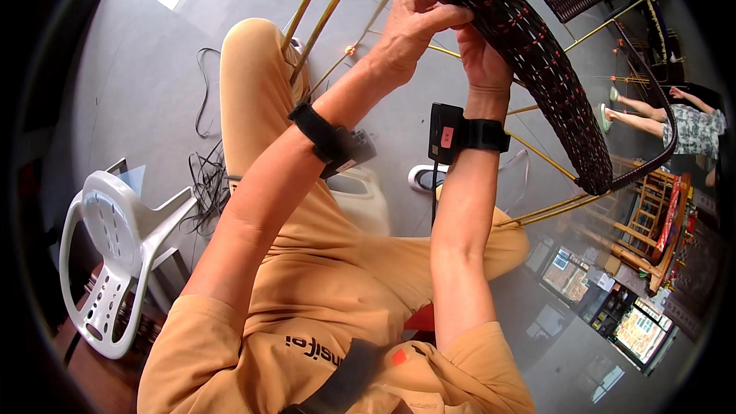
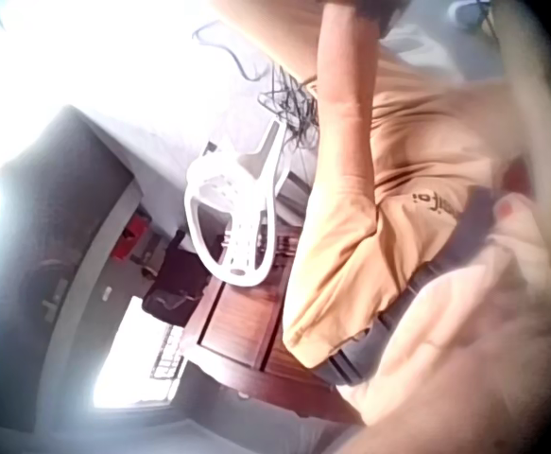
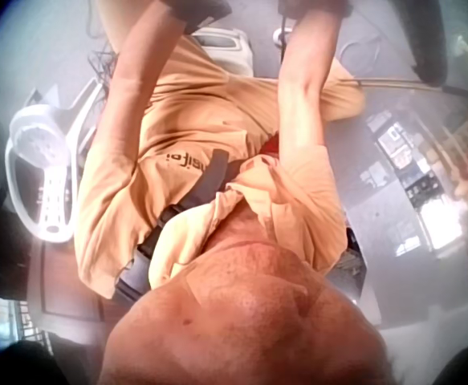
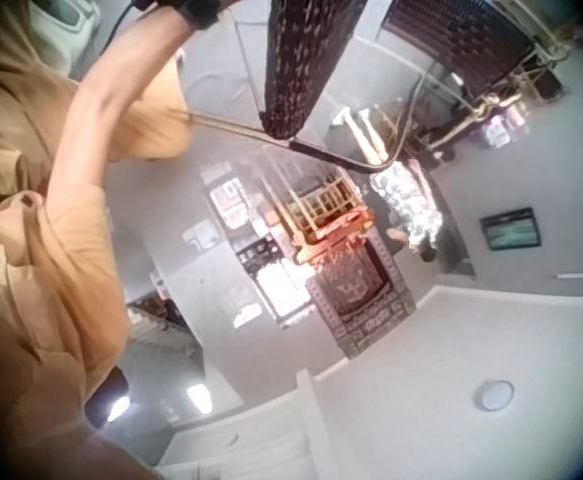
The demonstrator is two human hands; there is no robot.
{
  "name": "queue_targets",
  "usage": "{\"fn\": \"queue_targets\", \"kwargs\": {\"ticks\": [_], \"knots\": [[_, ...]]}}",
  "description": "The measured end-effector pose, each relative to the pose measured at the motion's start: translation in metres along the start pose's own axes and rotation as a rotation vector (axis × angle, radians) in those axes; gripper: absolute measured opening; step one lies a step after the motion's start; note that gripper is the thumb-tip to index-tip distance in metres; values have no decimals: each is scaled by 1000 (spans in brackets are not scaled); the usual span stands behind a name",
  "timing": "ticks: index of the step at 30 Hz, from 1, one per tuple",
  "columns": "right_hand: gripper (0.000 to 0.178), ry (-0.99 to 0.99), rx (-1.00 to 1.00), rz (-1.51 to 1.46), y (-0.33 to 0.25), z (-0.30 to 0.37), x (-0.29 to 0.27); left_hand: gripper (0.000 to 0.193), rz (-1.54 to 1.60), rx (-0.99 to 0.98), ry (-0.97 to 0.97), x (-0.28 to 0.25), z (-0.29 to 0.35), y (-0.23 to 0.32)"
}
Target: The person weaves a cord into a chair frame and cuts the material using scissors.
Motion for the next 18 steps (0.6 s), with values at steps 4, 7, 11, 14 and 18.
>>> {"fn": "queue_targets", "kwargs": {"ticks": [4,7,11,14,18], "knots": [[26,125,-25,187,1,14,-12,27,-1,28,-41,1,2,4],[30,123,-42,225,1,22,-8,26,-6,45,-38,-2,1,3],[33,119,-58,222,-2,24,-6,26,-169,94,-95,3,-1,4],[33,114,-95,258,-3,23,-3,26,-151,98,-87,5,0,4],[32,86,-157,278,-8,19,10,26,-26,78,-64,2,-6,-4]]}}
Point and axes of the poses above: each hand's wrist, its own z-axis away from the middle knuckle, its own x-axis out of the palm, y = z × x, the point moved 9 cm from there along -z, towards the middle knuckle, and after that the axes turned 5 degrees about -x, right-handed, at the moved point
